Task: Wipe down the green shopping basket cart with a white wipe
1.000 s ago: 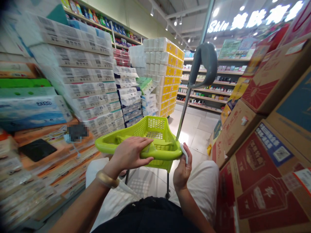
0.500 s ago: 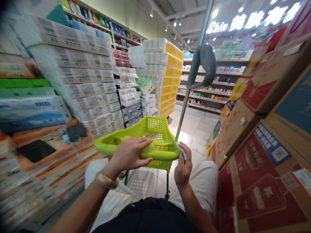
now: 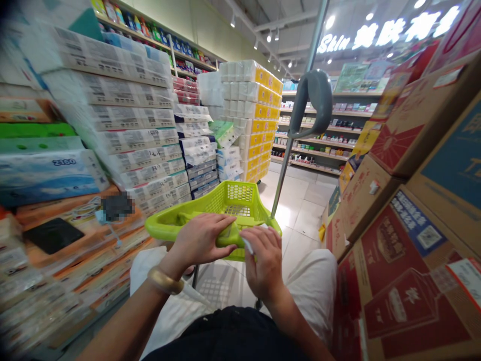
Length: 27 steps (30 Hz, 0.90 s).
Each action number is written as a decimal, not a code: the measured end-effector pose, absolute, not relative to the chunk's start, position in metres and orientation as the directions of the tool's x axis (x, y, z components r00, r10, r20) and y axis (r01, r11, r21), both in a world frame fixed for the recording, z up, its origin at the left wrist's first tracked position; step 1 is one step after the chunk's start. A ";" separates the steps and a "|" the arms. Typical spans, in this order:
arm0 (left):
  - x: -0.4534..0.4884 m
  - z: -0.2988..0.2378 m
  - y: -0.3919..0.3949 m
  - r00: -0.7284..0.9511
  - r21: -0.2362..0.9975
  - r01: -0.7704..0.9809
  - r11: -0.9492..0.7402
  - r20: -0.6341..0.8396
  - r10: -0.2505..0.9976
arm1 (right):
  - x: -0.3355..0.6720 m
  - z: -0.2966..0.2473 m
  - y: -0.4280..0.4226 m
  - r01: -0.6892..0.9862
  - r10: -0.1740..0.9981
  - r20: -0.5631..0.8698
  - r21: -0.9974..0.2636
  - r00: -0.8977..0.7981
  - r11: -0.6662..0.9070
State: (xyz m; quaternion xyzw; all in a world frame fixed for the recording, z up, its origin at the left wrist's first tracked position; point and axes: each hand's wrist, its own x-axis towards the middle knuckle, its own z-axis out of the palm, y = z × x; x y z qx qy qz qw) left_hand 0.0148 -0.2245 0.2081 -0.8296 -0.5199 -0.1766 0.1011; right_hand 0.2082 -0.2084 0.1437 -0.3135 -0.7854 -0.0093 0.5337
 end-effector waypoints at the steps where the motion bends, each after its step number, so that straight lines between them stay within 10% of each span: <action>1: 0.015 0.208 -0.225 0.399 0.014 0.898 -0.440 0.399 0.826 | 0.206 0.145 -0.212 0.486 0.457 0.835 -0.275 -0.307 0.829; 16: 0.014 0.207 -0.226 0.406 0.009 0.895 -0.447 0.399 0.822 | 0.216 0.138 -0.207 0.498 0.412 0.852 -0.217 -0.323 0.839; 23: 0.014 0.208 -0.226 0.401 0.018 0.897 -0.442 0.390 0.829 | 0.239 0.129 -0.184 0.446 0.441 0.897 -0.398 0.009 0.801; 27: 0.012 0.209 -0.227 0.410 0.006 0.895 -0.446 0.381 0.829 | 0.231 0.129 -0.191 0.351 0.374 0.913 -0.300 -0.165 0.887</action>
